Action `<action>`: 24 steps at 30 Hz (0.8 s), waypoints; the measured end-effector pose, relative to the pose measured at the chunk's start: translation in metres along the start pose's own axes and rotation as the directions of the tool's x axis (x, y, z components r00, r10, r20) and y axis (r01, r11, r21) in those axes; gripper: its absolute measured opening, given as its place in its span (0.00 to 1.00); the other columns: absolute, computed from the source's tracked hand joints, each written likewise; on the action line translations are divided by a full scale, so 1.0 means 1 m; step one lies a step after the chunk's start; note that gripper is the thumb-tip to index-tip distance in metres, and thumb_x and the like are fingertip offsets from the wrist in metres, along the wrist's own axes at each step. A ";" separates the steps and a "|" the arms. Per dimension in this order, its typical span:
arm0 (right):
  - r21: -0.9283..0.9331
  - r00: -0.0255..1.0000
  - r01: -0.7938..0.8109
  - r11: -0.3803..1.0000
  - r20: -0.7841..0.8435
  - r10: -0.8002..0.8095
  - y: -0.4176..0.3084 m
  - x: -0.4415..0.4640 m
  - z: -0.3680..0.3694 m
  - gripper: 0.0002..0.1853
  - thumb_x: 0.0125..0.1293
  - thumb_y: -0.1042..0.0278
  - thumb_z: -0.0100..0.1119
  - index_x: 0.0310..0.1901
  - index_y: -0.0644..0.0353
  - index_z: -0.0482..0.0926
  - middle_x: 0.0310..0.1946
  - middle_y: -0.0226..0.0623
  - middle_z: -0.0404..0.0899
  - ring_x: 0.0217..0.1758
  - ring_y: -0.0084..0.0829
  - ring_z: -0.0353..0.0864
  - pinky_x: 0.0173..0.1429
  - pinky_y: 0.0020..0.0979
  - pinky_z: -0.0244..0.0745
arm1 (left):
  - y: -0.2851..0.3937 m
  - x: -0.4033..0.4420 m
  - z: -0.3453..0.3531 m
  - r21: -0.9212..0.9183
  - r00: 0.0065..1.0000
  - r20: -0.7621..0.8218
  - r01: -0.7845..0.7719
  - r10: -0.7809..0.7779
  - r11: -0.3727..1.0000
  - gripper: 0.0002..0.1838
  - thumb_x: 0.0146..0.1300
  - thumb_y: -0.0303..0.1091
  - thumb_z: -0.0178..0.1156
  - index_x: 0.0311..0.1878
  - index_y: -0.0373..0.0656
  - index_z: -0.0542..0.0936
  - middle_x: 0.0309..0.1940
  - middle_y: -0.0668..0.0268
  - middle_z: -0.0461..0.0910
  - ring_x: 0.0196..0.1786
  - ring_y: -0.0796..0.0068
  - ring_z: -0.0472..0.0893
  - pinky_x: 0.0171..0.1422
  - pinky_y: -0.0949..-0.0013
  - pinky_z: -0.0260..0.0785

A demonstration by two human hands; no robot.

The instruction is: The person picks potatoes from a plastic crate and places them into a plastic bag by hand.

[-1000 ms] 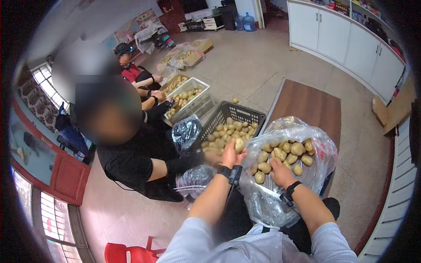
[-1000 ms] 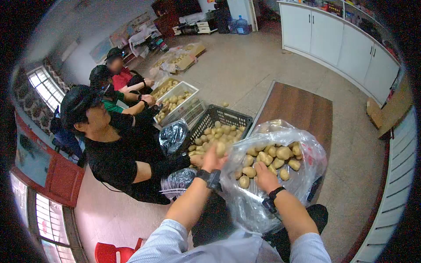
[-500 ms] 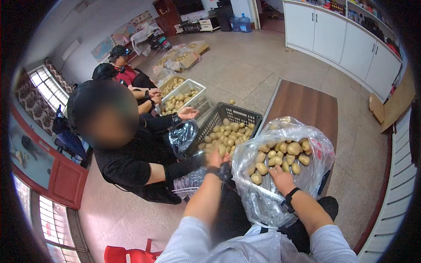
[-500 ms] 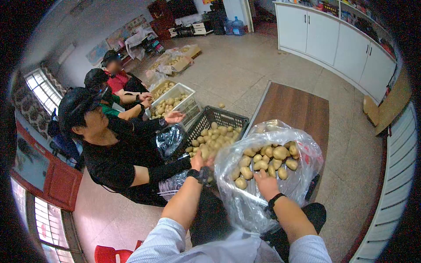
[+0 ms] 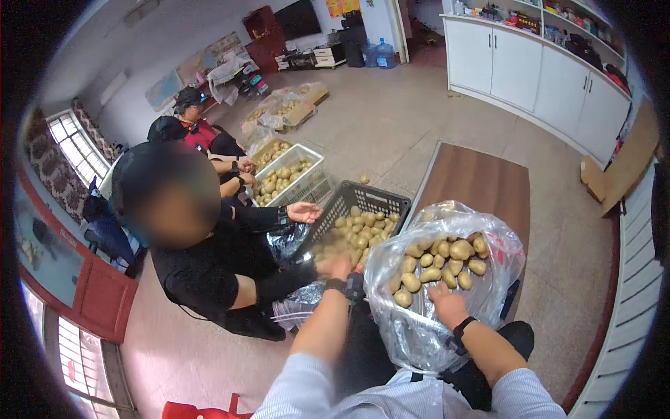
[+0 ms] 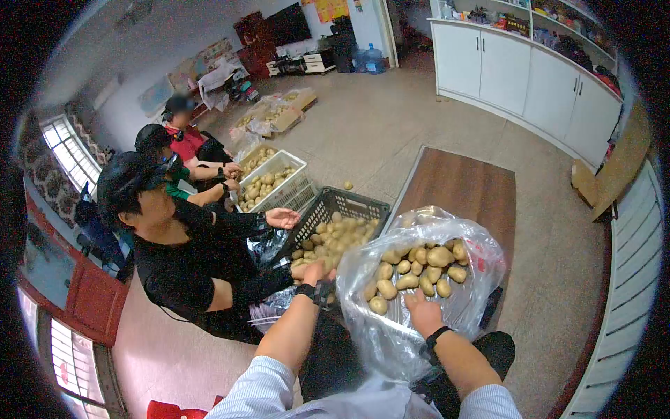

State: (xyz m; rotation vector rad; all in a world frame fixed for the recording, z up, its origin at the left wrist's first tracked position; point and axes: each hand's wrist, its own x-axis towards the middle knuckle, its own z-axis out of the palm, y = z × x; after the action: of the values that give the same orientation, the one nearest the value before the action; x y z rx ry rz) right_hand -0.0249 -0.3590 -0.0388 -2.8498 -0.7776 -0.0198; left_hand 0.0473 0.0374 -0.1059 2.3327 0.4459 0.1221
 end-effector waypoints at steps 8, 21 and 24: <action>-0.006 0.995 -0.046 0.999 0.091 0.046 0.001 -0.012 -0.010 0.23 0.58 0.64 0.57 0.58 0.47 0.70 0.42 0.44 0.73 0.30 0.46 0.81 0.31 0.46 0.76 | 0.024 -0.014 -0.014 0.544 0.972 0.054 -0.222 0.231 0.809 0.12 0.61 0.40 0.58 0.41 0.41 0.77 0.31 0.52 0.80 0.31 0.55 0.80 0.37 0.56 0.74; 0.058 0.985 -0.143 0.988 0.102 0.137 0.000 -0.023 -0.011 0.25 0.55 0.62 0.61 0.57 0.49 0.71 0.45 0.44 0.73 0.45 0.49 0.78 0.46 0.49 0.74 | 0.056 -0.021 -0.022 -0.880 0.881 0.140 0.319 -0.452 0.351 0.12 0.65 0.36 0.52 0.48 0.42 0.73 0.32 0.57 0.78 0.25 0.63 0.77 0.28 0.59 0.73; 0.234 0.986 -0.159 0.959 -0.001 0.164 0.007 -0.026 0.006 0.24 0.54 0.62 0.61 0.55 0.52 0.72 0.46 0.46 0.75 0.46 0.49 0.78 0.49 0.48 0.74 | 0.079 -0.030 -0.028 -0.951 0.892 0.119 0.229 -0.437 0.207 0.12 0.66 0.35 0.51 0.50 0.42 0.72 0.32 0.58 0.77 0.24 0.65 0.76 0.26 0.60 0.73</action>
State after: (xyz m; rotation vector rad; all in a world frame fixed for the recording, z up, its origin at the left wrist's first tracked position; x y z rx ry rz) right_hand -0.0445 -0.3766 -0.0473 -2.6736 -0.5025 0.0607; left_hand 0.0350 -0.0067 -0.0293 0.9379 0.7136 0.2969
